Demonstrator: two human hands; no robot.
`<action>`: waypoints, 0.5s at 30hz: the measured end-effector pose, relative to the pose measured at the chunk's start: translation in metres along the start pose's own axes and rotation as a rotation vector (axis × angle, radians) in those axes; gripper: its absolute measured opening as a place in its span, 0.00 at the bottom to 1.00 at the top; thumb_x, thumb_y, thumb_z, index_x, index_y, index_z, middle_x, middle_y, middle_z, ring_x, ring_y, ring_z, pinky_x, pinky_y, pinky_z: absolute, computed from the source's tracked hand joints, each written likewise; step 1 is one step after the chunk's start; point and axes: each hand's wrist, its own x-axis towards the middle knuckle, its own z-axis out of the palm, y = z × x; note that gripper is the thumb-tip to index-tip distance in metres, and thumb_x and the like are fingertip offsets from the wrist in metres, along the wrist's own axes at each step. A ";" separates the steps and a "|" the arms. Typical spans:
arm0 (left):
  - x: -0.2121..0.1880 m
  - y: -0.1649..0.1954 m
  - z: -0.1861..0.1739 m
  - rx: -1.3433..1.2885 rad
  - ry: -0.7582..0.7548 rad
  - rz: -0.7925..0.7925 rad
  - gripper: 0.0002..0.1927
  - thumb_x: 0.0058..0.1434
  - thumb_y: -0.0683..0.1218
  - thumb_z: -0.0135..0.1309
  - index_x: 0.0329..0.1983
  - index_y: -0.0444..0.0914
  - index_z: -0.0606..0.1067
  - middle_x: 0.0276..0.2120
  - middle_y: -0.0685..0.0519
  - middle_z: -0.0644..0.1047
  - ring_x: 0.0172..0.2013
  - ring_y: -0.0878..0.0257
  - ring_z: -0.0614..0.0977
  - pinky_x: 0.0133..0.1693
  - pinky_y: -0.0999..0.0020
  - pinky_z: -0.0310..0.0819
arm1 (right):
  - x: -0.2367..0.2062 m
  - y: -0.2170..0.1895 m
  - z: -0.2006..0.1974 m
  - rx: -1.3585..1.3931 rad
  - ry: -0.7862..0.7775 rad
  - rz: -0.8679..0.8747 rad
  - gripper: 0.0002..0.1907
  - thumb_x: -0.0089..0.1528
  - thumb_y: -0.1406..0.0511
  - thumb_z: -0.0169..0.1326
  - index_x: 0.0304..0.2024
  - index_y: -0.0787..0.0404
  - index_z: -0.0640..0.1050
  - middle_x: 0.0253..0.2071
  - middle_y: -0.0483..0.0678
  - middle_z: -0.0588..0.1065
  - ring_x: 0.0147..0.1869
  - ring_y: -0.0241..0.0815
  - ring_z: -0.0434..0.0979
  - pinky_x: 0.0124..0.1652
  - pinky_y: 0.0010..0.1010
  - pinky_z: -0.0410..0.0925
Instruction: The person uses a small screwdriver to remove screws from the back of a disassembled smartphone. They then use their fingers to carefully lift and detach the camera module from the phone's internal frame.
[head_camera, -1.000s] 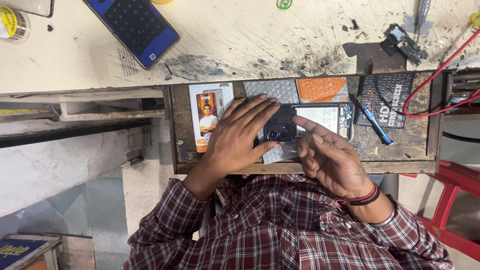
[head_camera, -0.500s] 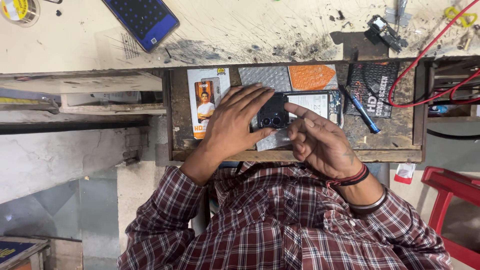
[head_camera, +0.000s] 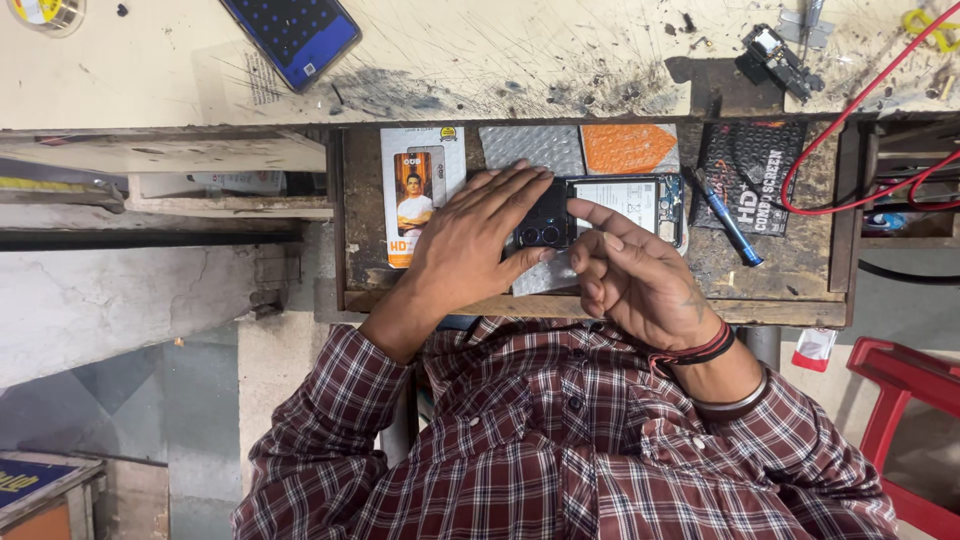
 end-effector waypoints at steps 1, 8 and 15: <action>0.000 0.000 0.001 0.005 -0.002 -0.002 0.42 0.63 0.65 0.57 0.73 0.38 0.62 0.70 0.45 0.67 0.70 0.52 0.67 0.70 0.53 0.56 | 0.000 0.000 -0.001 0.000 -0.003 0.000 0.31 0.73 0.62 0.47 0.74 0.68 0.57 0.44 0.51 0.72 0.37 0.35 0.74 0.34 0.27 0.71; -0.002 -0.001 0.008 -0.011 0.007 0.006 0.44 0.61 0.63 0.61 0.74 0.38 0.61 0.70 0.44 0.67 0.69 0.51 0.69 0.70 0.53 0.57 | -0.001 0.004 -0.004 0.006 -0.030 0.009 0.30 0.73 0.63 0.48 0.74 0.66 0.57 0.44 0.51 0.72 0.37 0.35 0.74 0.35 0.27 0.72; -0.006 -0.007 0.015 -0.025 0.027 0.019 0.49 0.53 0.59 0.68 0.73 0.39 0.61 0.67 0.44 0.69 0.66 0.49 0.72 0.68 0.51 0.61 | 0.000 0.012 -0.004 -0.036 -0.044 0.008 0.31 0.72 0.63 0.50 0.75 0.64 0.56 0.44 0.51 0.72 0.36 0.33 0.73 0.35 0.27 0.72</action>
